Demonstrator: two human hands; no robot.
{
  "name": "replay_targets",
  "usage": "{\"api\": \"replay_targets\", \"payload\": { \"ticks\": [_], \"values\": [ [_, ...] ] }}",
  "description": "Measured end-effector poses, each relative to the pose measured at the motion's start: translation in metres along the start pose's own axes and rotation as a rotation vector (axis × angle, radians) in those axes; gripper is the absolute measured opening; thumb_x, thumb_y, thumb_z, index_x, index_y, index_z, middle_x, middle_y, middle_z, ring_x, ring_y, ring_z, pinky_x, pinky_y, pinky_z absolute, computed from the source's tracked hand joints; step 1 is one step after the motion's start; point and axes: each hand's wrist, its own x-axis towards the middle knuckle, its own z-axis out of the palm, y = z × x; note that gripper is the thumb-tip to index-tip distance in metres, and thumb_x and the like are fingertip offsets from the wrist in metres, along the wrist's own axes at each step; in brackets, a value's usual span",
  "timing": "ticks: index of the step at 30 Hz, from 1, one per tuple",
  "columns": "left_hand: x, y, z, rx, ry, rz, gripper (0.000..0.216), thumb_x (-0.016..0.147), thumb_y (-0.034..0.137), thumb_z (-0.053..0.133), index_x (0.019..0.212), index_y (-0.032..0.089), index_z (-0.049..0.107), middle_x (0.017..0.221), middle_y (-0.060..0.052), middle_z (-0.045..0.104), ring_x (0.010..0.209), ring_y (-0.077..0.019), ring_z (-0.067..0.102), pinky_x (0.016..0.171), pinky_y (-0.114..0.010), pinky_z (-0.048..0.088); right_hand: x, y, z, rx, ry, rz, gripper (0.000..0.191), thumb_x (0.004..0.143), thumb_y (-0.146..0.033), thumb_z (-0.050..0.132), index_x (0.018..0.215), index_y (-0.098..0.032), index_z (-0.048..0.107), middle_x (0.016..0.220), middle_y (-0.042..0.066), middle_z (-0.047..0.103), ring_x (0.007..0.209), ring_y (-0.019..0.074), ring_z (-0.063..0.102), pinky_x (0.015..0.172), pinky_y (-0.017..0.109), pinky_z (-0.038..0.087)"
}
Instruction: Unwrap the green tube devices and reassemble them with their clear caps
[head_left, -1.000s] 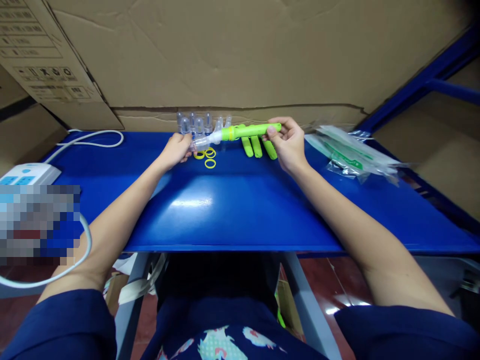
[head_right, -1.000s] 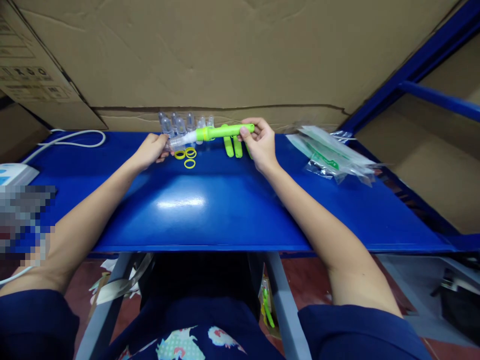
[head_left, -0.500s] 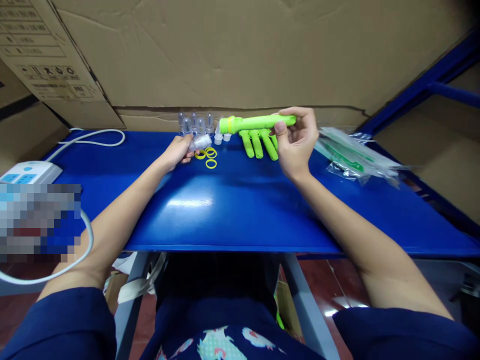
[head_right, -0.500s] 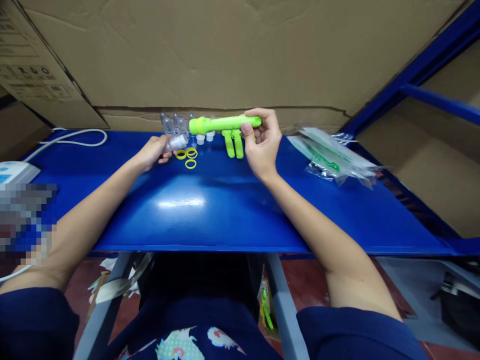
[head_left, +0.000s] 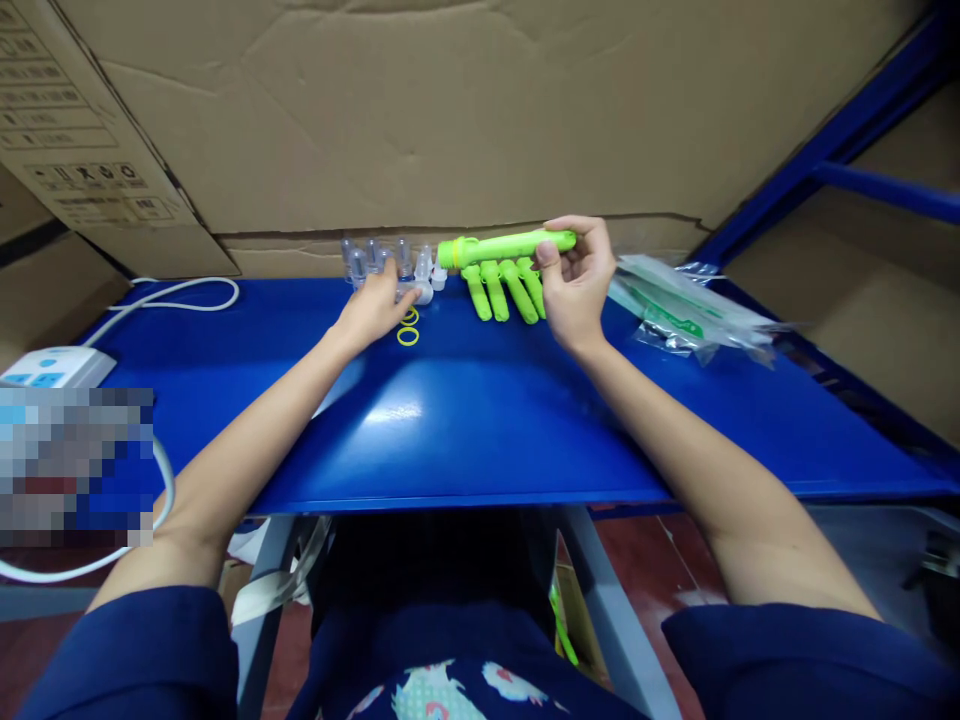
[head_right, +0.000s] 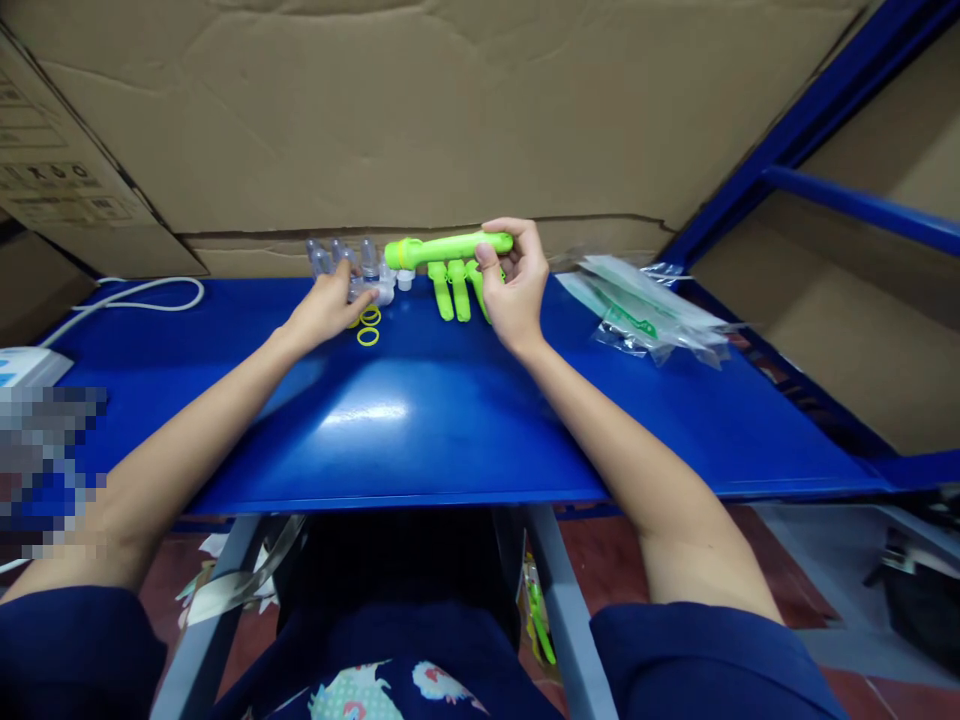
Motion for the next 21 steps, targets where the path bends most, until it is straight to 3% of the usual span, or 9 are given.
{"api": "replay_targets", "payload": {
  "ticks": [3,8,12,18,21],
  "values": [
    [0.010,0.007,0.013,0.024,-0.016,0.022,0.035,0.076,0.023,0.083,0.102,0.017,0.060,0.089,-0.010,0.066,0.115,-0.0381,0.067,0.117,-0.053,0.042,-0.001,0.004,0.000,0.081,-0.031,0.000,0.053,0.102,-0.068,0.044,0.137,-0.030,0.057,0.129,0.013,0.062,0.118,0.0299,0.066,0.092,0.047,0.060],
    [0.024,0.034,0.024,0.390,-0.111,0.036,0.035,0.088,0.025,0.072,0.119,0.013,0.062,0.118,-0.017,0.069,0.123,-0.0360,0.063,0.112,-0.049,0.045,0.001,0.014,0.002,0.078,0.033,-0.046,0.053,0.101,-0.069,0.048,0.132,-0.026,0.059,0.121,0.013,0.065,0.111,0.0275,0.068,0.088,0.045,0.061],
    [0.037,0.042,0.026,0.582,-0.095,0.126,0.033,0.090,0.030,0.072,0.118,0.014,0.065,0.134,-0.018,0.064,0.133,-0.0382,0.055,0.112,-0.052,0.042,0.002,0.016,0.003,0.048,0.058,-0.091,0.051,0.101,-0.068,0.050,0.127,-0.025,0.060,0.113,0.012,0.067,0.103,0.0253,0.069,0.084,0.043,0.061],
    [0.067,0.022,0.024,0.489,0.021,0.221,0.043,0.093,0.053,0.070,0.117,0.018,0.063,0.133,-0.014,0.060,0.134,-0.0356,0.048,0.111,-0.053,0.039,0.002,0.015,0.002,0.013,0.064,-0.105,0.048,0.103,-0.064,0.048,0.130,-0.025,0.059,0.113,0.012,0.066,0.101,0.0255,0.069,0.083,0.044,0.061],
    [0.070,0.020,0.012,0.422,0.097,0.283,0.041,0.094,0.054,0.068,0.122,0.024,0.062,0.134,-0.014,0.058,0.138,-0.0379,0.046,0.110,-0.055,0.040,0.003,0.018,0.001,-0.026,0.087,-0.109,0.049,0.105,-0.063,0.044,0.133,-0.024,0.057,0.115,0.013,0.065,0.103,0.0263,0.069,0.083,0.044,0.062]
  ]
}}
